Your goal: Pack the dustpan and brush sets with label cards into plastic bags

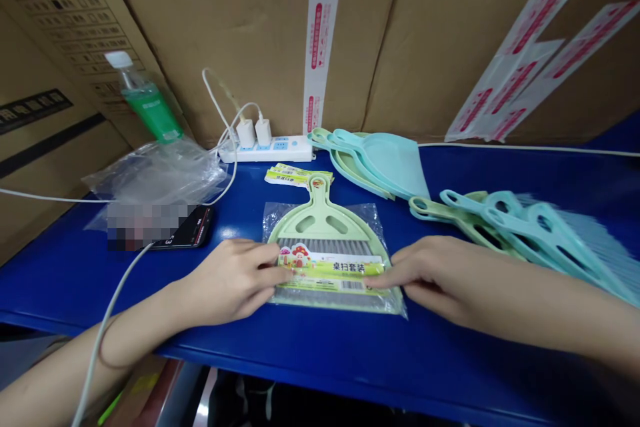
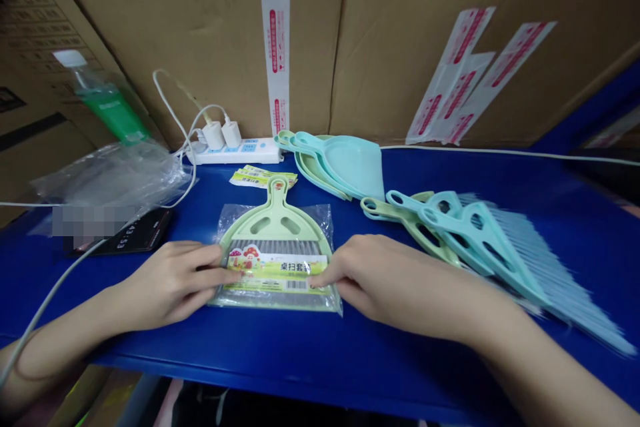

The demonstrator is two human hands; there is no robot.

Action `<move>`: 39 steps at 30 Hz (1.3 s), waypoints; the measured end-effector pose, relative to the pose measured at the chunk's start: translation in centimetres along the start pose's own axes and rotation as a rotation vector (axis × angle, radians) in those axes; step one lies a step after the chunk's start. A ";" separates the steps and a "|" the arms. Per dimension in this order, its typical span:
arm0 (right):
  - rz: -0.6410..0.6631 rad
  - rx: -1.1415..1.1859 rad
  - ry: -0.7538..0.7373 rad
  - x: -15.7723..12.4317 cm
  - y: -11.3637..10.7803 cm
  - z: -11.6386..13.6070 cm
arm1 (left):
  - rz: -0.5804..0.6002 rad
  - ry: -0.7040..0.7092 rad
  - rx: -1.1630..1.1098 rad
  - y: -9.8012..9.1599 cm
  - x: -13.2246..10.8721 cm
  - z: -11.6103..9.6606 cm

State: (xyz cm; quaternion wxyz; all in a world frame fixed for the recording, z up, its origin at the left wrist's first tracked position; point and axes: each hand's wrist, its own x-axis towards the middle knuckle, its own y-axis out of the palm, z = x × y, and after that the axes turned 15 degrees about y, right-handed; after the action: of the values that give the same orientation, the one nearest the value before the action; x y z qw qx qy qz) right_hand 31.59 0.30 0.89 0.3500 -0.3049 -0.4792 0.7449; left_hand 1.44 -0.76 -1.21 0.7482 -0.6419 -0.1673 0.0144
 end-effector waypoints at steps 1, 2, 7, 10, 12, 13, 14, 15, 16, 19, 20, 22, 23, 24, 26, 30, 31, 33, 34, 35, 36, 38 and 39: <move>0.018 0.011 0.015 -0.1 -0.2 -0.3 | -0.007 0.005 0.005 0.0 0.0 0.0; 0.030 0.019 0.032 -0.2 -0.3 -0.5 | -0.015 0.010 0.010 0.0 0.0 0.0; 0.073 -0.012 0.088 0.1 -0.1 -0.7 | -0.018 0.004 0.044 -0.1 0.1 0.1; 0.107 -0.059 0.109 0.6 0.1 -0.5 | -0.011 0.003 0.077 -0.1 0.1 0.2; 0.108 -0.063 0.118 0.9 0.1 -0.4 | -0.025 0.016 0.091 -0.2 0.2 0.2; 0.105 -0.059 0.121 1.0 0.0 -0.4 | -0.034 0.021 0.096 -0.2 0.2 0.2; 0.098 -0.054 0.122 1.1 -0.1 -0.5 | -0.038 0.022 0.100 -0.2 0.2 0.2; 0.091 -0.050 0.124 1.1 -0.2 -0.5 | -0.036 0.017 0.102 -0.2 0.2 0.1; 0.082 -0.047 0.128 1.2 -0.2 -0.5 | -0.030 0.008 0.101 -0.2 0.2 0.1; 0.051 -0.038 0.145 1.4 -0.1 -0.5 | -0.044 -0.001 0.092 -0.3 0.2 0.1; 0.040 -0.040 0.152 1.5 0.0 -0.5 | -0.048 -0.011 0.089 -0.2 0.2 0.1; 0.014 -0.051 0.161 1.6 0.3 -0.4 | -0.067 -0.041 0.090 -0.1 0.1 0.1; 0.003 -0.060 0.165 1.6 0.5 -0.4 | -0.075 -0.062 0.093 -0.1 0.1 0.1; -0.009 -0.070 0.167 1.7 0.6 -0.3 | -0.084 -0.082 0.097 -0.1 0.1 0.2; -0.035 -0.087 0.166 1.7 0.8 -0.2 | -0.102 -0.113 0.109 0.0 0.0 0.2; -0.048 -0.084 0.157 1.5 0.9 0.0 | -0.096 -0.152 0.142 0.1 0.0 0.3; -0.045 -0.077 0.156 1.5 0.9 0.1 | -0.090 -0.156 0.148 0.1 0.0 0.3; -0.033 -0.067 0.155 1.4 1.0 0.1 | -0.083 -0.157 0.163 0.2 0.0 0.3; -0.028 -0.065 0.153 1.4 1.0 0.1 | -0.084 -0.155 0.172 0.2 0.0 0.3; -0.026 -0.063 0.149 1.4 1.1 0.1 | -0.085 -0.153 0.181 0.3 0.0 0.3; -0.025 -0.059 0.143 1.3 1.1 0.0 | -0.086 -0.150 0.187 0.3 0.0 0.3; -0.026 -0.051 0.135 1.3 1.2 0.0 | -0.084 -0.148 0.188 0.3 0.1 0.4; -0.027 -0.049 0.135 1.3 1.2 0.0 | -0.084 -0.148 0.188 0.3 0.1 0.4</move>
State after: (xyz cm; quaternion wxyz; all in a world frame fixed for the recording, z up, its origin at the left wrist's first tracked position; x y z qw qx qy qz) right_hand 30.59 1.00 -0.42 0.3840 -0.3563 -0.4766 0.7060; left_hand 1.45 -0.33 -1.45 0.7907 -0.5583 -0.2470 0.0460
